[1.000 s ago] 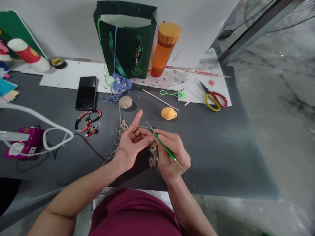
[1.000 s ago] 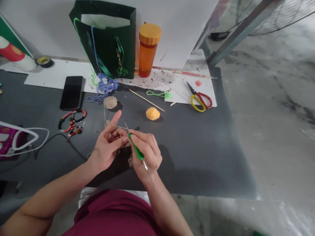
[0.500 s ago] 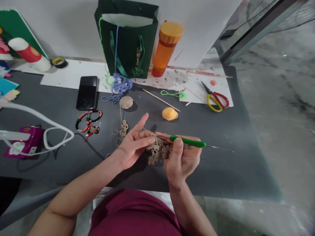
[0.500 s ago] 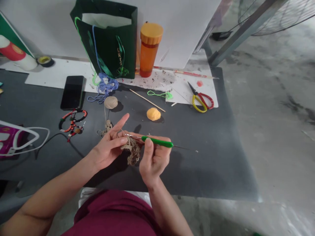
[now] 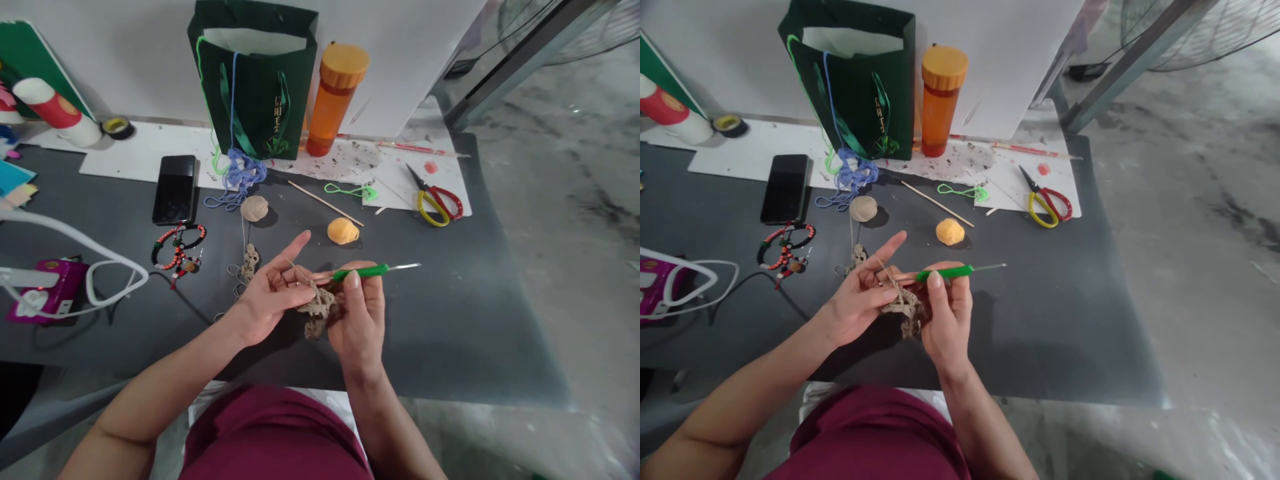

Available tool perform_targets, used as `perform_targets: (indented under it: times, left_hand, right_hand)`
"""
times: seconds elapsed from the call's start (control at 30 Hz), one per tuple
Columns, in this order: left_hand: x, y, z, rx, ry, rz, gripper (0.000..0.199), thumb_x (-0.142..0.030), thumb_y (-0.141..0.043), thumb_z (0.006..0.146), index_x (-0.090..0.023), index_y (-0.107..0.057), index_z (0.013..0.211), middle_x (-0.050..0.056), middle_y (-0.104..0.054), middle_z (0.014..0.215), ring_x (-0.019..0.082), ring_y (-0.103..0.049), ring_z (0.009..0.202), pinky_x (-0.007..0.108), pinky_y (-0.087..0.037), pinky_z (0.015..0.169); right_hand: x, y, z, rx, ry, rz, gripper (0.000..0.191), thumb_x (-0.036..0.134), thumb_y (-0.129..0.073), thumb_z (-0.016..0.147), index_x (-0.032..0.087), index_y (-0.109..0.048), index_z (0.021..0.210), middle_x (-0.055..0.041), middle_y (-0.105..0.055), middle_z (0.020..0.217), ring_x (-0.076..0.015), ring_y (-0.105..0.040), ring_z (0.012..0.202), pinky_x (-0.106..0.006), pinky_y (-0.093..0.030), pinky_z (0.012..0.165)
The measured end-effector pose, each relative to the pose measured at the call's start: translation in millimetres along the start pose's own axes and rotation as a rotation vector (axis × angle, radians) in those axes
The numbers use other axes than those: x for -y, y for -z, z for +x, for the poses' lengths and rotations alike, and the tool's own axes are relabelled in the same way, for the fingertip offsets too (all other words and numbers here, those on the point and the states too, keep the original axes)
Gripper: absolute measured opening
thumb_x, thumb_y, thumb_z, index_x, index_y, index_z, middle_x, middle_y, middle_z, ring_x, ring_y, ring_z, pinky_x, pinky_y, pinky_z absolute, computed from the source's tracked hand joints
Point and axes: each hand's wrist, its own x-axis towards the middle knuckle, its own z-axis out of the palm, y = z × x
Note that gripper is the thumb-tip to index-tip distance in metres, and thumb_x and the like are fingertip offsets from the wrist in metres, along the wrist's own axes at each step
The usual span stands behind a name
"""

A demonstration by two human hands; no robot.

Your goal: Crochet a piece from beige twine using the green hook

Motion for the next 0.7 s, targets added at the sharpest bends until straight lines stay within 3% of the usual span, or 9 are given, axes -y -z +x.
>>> perform_targets:
  times: [0.07, 0.27, 0.4, 0.5, 0.7]
  left_hand:
    - [1, -0.5, 0, -0.037, -0.065, 0.060, 0.087, -0.017, -0.089, 0.069, -0.028, -0.055, 0.149, -0.005, -0.072, 0.079, 0.009, -0.063, 0.072, 0.023, -0.048, 0.071]
    - [2, -6.3, -2, -0.201, -0.257, 0.286, 0.095, -0.019, -0.088, 0.070, -0.031, -0.048, 0.154, -0.005, -0.071, 0.081, 0.010, -0.060, 0.074, 0.023, -0.049, 0.074]
    - [4, -8.8, -4, -0.202, -0.297, 0.364, 0.091, -0.019, -0.086, 0.073, -0.029, -0.047, 0.155, -0.004, -0.070, 0.082, 0.010, -0.061, 0.076, 0.024, -0.050, 0.078]
    - [6, -6.6, -3, -0.127, -0.265, 0.326, 0.086, -0.022, -0.086, 0.075, -0.027, -0.050, 0.153, -0.002, -0.071, 0.084, 0.011, -0.062, 0.079, 0.026, -0.051, 0.081]
    - [4, -1.0, 1, -0.061, -0.076, 0.158, 0.074, -0.019, -0.088, 0.070, -0.027, -0.065, 0.140, -0.003, -0.069, 0.081, 0.010, -0.060, 0.076, 0.027, -0.048, 0.077]
  right_hand:
    - [-1, 2, -3, -0.005, 0.109, -0.089, 0.006, 0.031, -0.068, 0.095, 0.028, -0.068, 0.100, 0.0033, -0.075, 0.086, -0.0130, -0.075, 0.073, -0.026, -0.062, 0.069]
    - [1, 1, -2, 0.185, 0.492, -0.329, 0.030, 0.005, -0.068, 0.089, 0.029, -0.074, 0.108, -0.0020, -0.083, 0.101, -0.0192, -0.080, 0.093, -0.034, -0.063, 0.081]
    - [1, -2, -2, 0.169, 0.591, -0.406, 0.032, 0.003, -0.071, 0.087, 0.028, -0.072, 0.105, -0.0040, -0.083, 0.110, -0.0219, -0.081, 0.096, -0.039, -0.064, 0.080]
    - [1, -4, -2, 0.074, 0.532, -0.327, 0.024, 0.007, -0.071, 0.088, 0.028, -0.071, 0.099, -0.0027, -0.084, 0.106, -0.0223, -0.081, 0.097, -0.040, -0.064, 0.080]
    - [7, -9, 1, -0.004, 0.054, 0.096, 0.006, 0.025, -0.075, 0.089, 0.026, -0.069, 0.089, 0.0049, -0.081, 0.081, -0.0131, -0.077, 0.075, -0.027, -0.062, 0.070]
